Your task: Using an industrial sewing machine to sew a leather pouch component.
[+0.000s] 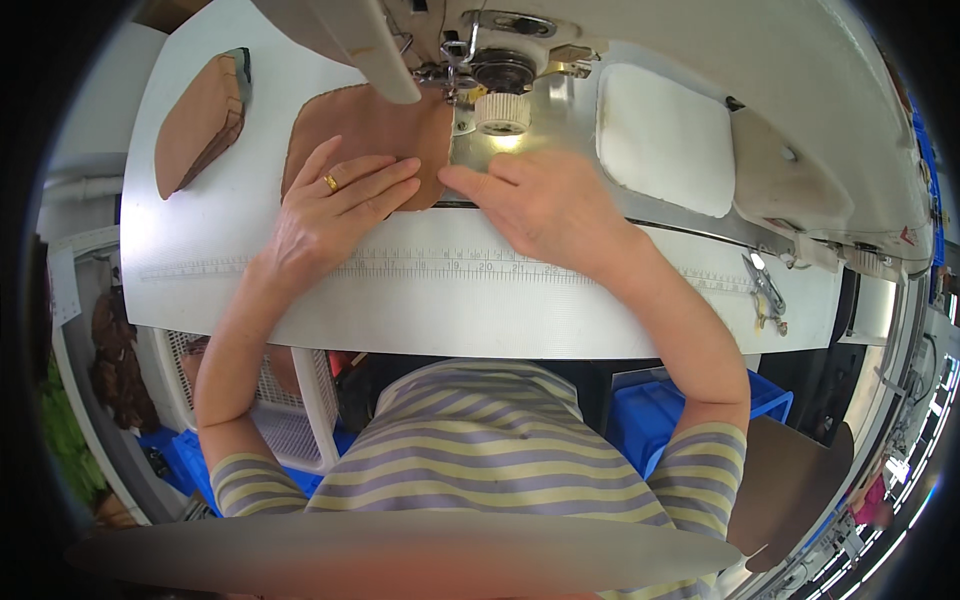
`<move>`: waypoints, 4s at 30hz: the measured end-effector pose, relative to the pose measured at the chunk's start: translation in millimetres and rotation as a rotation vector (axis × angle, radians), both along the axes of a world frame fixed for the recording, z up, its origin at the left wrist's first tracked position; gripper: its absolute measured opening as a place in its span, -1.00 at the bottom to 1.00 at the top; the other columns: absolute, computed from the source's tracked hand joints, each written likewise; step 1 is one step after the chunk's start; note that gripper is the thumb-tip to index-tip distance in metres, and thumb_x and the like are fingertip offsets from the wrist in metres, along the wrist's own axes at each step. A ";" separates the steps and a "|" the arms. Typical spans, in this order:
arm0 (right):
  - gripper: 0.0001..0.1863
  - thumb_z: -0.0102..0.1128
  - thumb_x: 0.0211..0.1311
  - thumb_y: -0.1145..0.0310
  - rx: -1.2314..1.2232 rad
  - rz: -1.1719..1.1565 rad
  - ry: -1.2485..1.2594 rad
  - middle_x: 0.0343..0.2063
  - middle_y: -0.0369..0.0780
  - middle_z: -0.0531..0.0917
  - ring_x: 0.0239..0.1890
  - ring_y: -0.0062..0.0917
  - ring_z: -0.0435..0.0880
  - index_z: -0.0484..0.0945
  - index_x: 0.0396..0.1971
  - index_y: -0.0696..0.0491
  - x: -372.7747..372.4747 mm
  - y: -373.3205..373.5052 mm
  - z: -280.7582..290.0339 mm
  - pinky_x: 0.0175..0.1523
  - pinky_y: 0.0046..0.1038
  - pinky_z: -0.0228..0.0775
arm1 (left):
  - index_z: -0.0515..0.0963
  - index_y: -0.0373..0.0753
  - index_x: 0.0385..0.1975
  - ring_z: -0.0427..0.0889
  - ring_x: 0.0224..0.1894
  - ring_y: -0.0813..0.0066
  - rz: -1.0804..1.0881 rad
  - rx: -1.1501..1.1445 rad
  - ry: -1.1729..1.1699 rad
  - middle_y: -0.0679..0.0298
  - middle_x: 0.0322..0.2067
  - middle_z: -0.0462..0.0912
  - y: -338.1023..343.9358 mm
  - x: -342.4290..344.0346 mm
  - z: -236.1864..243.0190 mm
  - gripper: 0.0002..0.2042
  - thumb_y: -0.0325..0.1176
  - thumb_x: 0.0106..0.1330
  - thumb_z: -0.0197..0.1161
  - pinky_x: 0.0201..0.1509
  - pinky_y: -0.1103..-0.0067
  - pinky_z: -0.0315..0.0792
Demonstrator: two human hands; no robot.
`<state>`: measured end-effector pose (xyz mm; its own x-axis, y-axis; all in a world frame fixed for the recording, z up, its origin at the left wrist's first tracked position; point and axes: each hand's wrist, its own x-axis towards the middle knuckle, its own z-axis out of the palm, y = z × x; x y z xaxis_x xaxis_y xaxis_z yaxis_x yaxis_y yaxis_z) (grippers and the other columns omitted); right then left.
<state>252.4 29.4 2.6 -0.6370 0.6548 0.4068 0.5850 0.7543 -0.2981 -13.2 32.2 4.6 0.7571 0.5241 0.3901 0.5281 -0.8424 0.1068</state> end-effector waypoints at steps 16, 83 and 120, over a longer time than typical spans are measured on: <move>-0.76 0.22 0.15 0.40 0.022 -0.189 0.036 -0.65 -0.22 0.59 -0.65 -0.33 0.58 0.63 -0.15 -0.10 -6.6 24.5 -12.3 -0.55 -0.34 0.41 | 0.60 -0.20 0.00 0.52 0.00 0.38 -0.153 -0.019 -0.073 0.41 0.04 0.62 57.6 3.9 -9.4 -0.48 -0.34 -0.10 0.32 0.08 0.47 0.47; -0.61 0.29 0.04 0.45 0.012 -0.033 -0.060 -0.66 -0.33 0.41 -0.59 -0.47 0.48 0.64 -0.06 -0.10 -3.3 9.5 -5.0 -0.54 -0.41 0.33 | 0.64 -0.29 -0.16 0.62 -0.01 0.33 -0.197 -0.023 -0.184 0.25 -0.05 0.66 20.1 6.0 -4.5 -0.64 -0.48 -0.05 0.29 -0.05 0.44 0.53; -0.70 0.16 0.28 0.37 0.005 -0.217 -0.038 -0.46 -0.35 0.59 -0.56 -0.51 0.60 0.58 0.00 -0.18 -1.4 20.0 -12.7 -0.46 -0.52 0.46 | 0.60 -0.22 -0.09 0.59 0.00 0.44 -0.060 0.173 -0.084 0.33 -0.02 0.63 61.1 20.5 -17.9 -0.69 -0.42 0.12 0.24 0.19 0.38 0.40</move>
